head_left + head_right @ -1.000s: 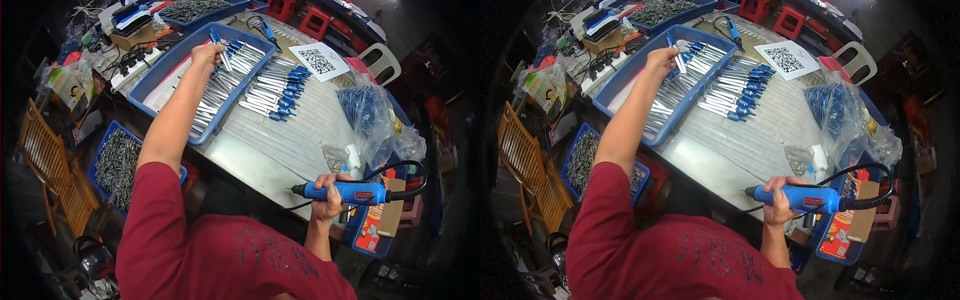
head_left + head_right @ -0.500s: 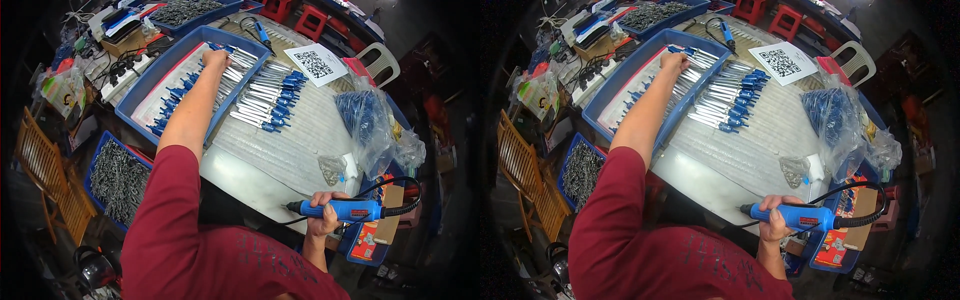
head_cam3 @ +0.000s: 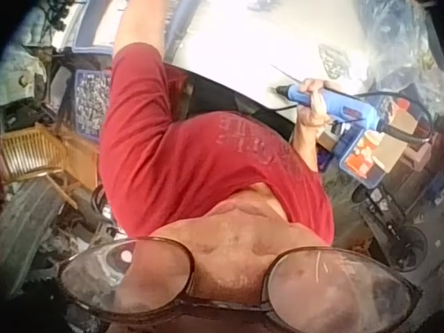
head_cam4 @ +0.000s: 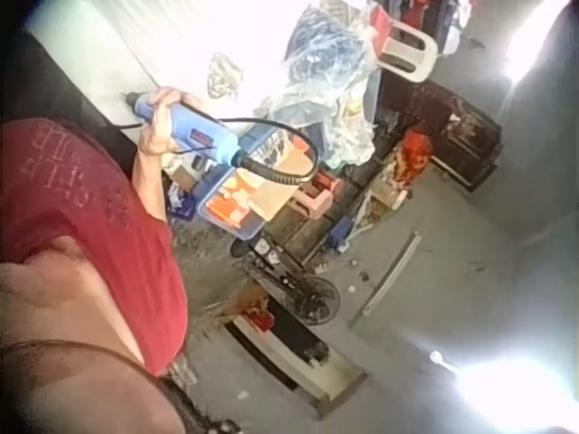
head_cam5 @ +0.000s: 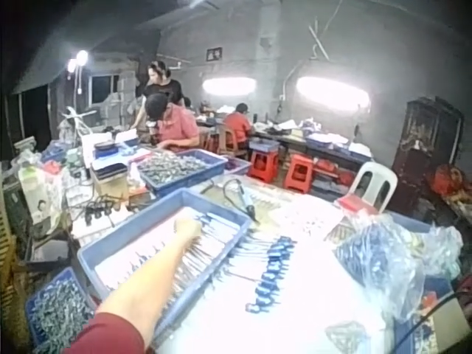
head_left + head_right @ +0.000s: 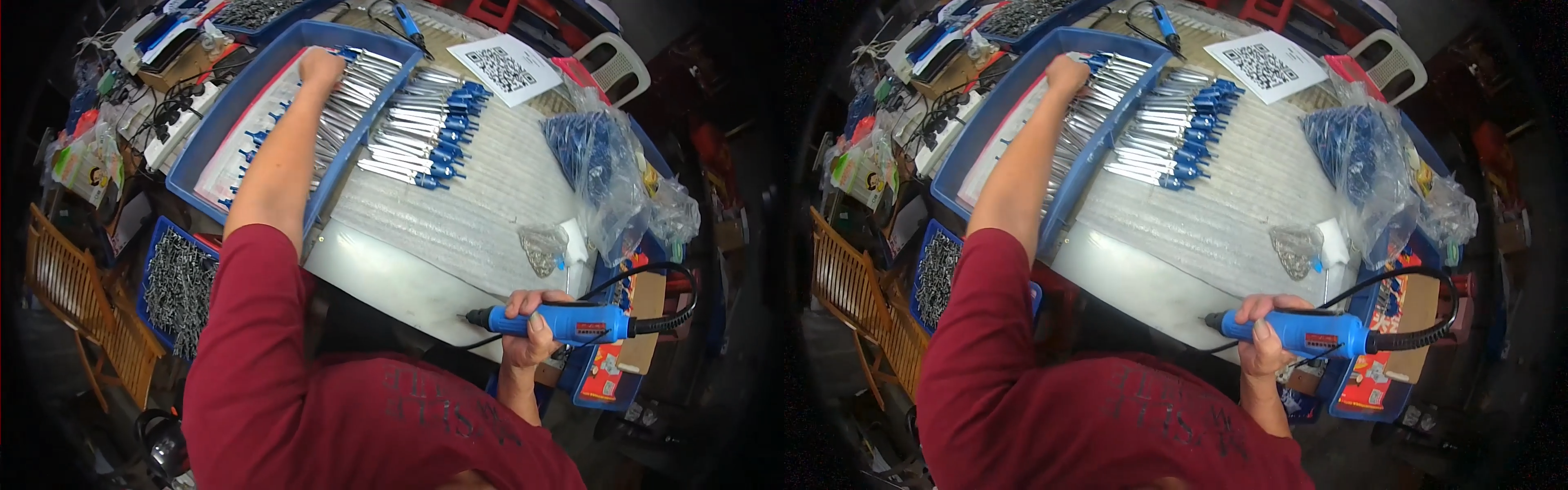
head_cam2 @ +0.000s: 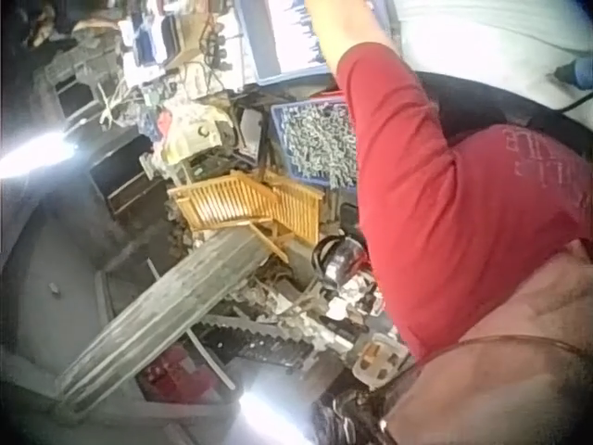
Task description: Assembling small plastic components using an electric screwdriver at a manual workstation.
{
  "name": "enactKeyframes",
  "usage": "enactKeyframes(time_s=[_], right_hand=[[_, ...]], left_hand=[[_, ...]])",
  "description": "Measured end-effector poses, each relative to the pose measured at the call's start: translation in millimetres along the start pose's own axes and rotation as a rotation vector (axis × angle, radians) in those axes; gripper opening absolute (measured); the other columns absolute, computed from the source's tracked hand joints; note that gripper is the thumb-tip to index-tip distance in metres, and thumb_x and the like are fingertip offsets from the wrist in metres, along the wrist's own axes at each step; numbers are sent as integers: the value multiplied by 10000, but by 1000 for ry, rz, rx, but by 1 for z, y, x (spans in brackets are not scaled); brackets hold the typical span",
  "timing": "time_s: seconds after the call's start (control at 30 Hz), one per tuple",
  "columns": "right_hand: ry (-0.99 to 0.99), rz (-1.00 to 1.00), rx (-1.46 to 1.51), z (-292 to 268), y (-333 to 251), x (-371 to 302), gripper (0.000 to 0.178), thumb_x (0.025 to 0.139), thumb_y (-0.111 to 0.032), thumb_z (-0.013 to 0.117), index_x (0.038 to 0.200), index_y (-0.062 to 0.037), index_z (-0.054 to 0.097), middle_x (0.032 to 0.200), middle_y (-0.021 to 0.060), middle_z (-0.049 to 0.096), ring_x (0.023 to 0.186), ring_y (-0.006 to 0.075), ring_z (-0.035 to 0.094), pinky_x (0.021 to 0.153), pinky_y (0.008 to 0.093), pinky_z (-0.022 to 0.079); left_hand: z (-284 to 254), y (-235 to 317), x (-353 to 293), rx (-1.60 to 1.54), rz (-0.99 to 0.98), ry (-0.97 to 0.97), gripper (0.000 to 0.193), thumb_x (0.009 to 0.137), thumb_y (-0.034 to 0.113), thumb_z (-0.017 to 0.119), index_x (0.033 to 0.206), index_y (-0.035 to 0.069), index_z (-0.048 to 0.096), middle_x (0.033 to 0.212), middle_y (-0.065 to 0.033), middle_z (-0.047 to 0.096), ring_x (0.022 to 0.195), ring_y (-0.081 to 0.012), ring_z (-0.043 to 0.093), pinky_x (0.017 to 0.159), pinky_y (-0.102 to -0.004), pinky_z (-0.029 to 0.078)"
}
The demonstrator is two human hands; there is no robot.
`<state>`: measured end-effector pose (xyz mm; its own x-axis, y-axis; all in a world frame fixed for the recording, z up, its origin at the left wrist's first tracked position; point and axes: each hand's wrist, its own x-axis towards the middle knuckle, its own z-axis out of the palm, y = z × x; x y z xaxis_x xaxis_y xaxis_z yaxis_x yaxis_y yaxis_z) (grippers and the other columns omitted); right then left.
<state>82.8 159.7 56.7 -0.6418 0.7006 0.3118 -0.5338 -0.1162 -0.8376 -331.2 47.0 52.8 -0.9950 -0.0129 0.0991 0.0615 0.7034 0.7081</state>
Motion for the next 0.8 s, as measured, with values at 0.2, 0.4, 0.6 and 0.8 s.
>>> enactKeyframes(time_s=[0.2,0.4,0.6,0.8], right_hand=[[-9,4,16,4,2,-2,359,621,-116,536,946,-36,403,664,90,434,546,180,415,516,270,371],[9,-21,-12,2,-2,-3,353,614,-125,531,929,-31,402,652,95,435,538,185,422,514,279,378],[8,-31,-6,9,-6,-7,349,612,-115,521,925,-21,398,645,102,440,526,191,428,512,286,381],[-5,-48,-13,9,-9,-12,343,617,-112,519,925,-21,397,641,100,438,531,194,433,516,291,384]], left_hand=[[-13,6,-21,62,553,161,195,647,168,515,728,2,578,710,-161,577,694,-294,564,650,-337,438],[-10,35,-120,-11,947,-462,142,680,116,532,758,-2,550,658,-120,553,602,-209,534,563,-293,412],[22,11,-143,314,1059,-543,131,656,99,540,732,-4,513,764,-156,549,753,-314,522,670,-376,407],[34,3,-138,444,968,-625,180,665,83,510,825,3,526,839,-178,547,846,-312,514,724,-389,409]])
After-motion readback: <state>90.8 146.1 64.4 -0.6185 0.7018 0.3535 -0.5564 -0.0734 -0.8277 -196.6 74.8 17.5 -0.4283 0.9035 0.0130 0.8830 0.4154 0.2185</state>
